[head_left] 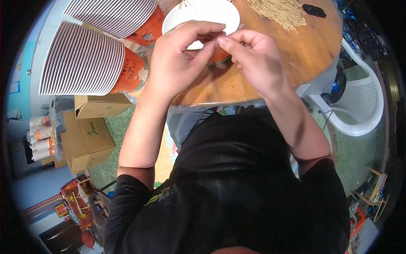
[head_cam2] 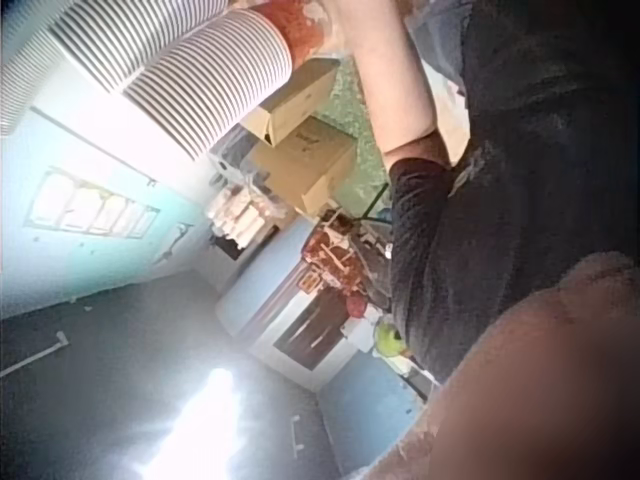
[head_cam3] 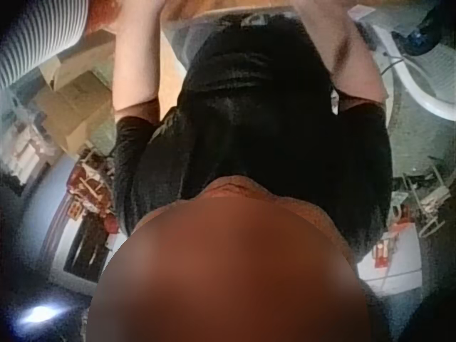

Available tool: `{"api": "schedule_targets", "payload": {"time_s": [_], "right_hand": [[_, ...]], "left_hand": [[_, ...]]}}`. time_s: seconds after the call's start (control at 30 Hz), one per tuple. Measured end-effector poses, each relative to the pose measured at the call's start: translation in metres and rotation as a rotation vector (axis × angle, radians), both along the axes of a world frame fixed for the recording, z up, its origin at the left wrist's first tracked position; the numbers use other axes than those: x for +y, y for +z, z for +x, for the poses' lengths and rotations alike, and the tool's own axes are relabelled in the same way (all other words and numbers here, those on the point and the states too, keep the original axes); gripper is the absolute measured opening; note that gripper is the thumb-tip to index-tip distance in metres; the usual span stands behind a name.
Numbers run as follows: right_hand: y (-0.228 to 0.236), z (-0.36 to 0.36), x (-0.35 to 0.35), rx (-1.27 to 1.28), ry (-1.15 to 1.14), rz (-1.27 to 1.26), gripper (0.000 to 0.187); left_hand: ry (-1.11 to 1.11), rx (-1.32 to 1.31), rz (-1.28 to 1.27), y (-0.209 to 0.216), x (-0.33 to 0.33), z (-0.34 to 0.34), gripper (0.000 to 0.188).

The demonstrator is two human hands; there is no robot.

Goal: Organizing and securing stacks of paper cups using rubber bands.

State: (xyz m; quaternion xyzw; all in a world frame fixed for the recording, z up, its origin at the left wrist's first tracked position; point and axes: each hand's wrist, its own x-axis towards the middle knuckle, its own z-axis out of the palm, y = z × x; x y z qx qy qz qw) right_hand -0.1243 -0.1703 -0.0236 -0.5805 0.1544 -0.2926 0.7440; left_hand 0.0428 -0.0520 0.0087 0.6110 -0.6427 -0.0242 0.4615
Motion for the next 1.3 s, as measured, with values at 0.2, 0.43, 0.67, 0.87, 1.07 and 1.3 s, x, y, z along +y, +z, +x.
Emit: {"api": "schedule_targets", "payload": {"time_s": [0.2,0.43,0.67,0.87,1.07,1.3], "right_hand": [[-0.009,0.001,-0.006,0.002,0.022,0.031,0.019],[-0.018,0.001,-0.003,-0.102,-0.003,-0.076,0.014],[-0.011,-0.002,-0.006,-0.046,-0.340,-0.879,0.007],[-0.001,-0.007,-0.014,-0.025,-0.340,-1.115,0.011],[0.008,-0.006,-0.026,-0.055,-0.315,-1.267,0.014],[0.030,-0.007,-0.027,0.047,-0.276,-1.468,0.010]], "left_hand": [[-0.034,0.047,0.073,0.005,0.002,-0.002,0.043],[-0.068,0.274,0.187,0.014,-0.002,0.002,0.038],[-0.072,0.376,0.275,0.022,-0.002,0.001,0.038],[-0.107,0.498,0.265,0.021,-0.005,0.003,0.031],[-0.099,0.461,0.261,0.021,-0.004,0.004,0.033],[-0.019,0.554,0.260,0.024,0.000,-0.003,0.029]]}}
